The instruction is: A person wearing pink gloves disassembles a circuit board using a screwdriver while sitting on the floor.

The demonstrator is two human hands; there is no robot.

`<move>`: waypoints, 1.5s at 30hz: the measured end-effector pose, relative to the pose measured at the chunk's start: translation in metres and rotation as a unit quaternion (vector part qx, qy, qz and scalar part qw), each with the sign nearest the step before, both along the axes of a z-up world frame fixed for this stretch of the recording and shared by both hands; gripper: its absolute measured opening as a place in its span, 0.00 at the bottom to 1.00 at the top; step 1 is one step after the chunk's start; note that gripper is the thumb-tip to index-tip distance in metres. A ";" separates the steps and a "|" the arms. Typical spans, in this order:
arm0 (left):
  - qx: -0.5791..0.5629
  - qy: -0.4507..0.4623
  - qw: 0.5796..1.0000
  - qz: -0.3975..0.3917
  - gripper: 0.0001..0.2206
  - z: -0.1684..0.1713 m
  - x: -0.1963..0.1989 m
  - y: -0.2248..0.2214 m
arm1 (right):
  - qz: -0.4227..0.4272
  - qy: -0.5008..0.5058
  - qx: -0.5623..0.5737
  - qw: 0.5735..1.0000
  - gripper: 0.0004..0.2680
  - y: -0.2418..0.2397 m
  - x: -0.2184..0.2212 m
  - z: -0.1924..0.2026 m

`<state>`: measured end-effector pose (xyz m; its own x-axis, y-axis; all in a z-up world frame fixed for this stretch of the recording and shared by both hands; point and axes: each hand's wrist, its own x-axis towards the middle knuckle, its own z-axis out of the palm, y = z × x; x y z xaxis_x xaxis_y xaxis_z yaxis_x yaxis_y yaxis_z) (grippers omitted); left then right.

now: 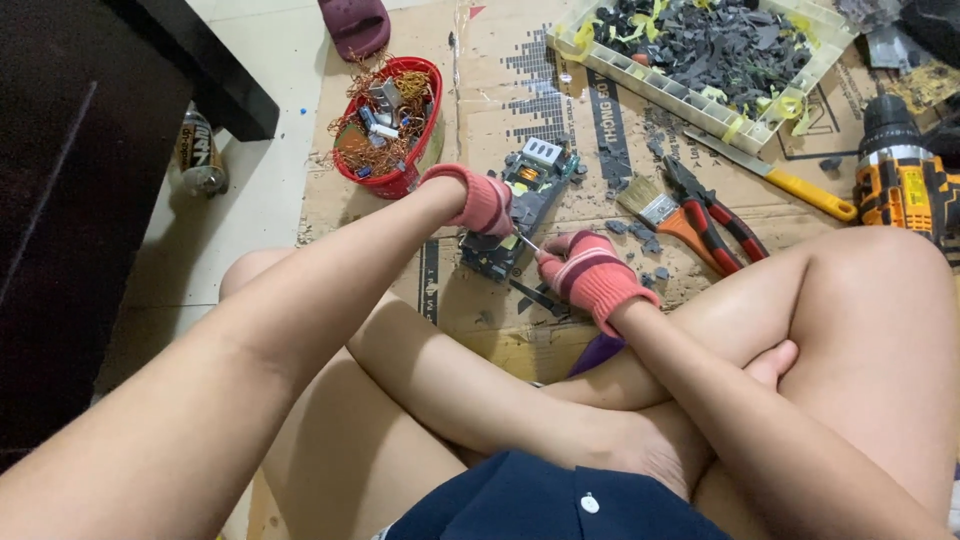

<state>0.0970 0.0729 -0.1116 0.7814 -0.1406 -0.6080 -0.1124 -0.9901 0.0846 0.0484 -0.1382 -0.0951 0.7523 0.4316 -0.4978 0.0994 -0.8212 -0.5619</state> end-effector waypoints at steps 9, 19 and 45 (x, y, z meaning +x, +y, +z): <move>0.045 0.117 0.970 0.210 0.56 -0.068 0.023 0.041 | -0.012 -0.006 0.023 1.000 0.19 -0.003 0.002 -0.010; -0.488 -0.114 0.572 0.649 0.19 -0.024 -0.043 0.044 | -0.005 -0.076 -0.051 0.996 0.18 -0.002 -0.020 0.019; -0.294 -0.160 0.872 0.357 0.15 0.101 -0.130 -0.070 | 0.113 -0.507 0.292 0.803 0.14 -0.005 -0.031 -0.016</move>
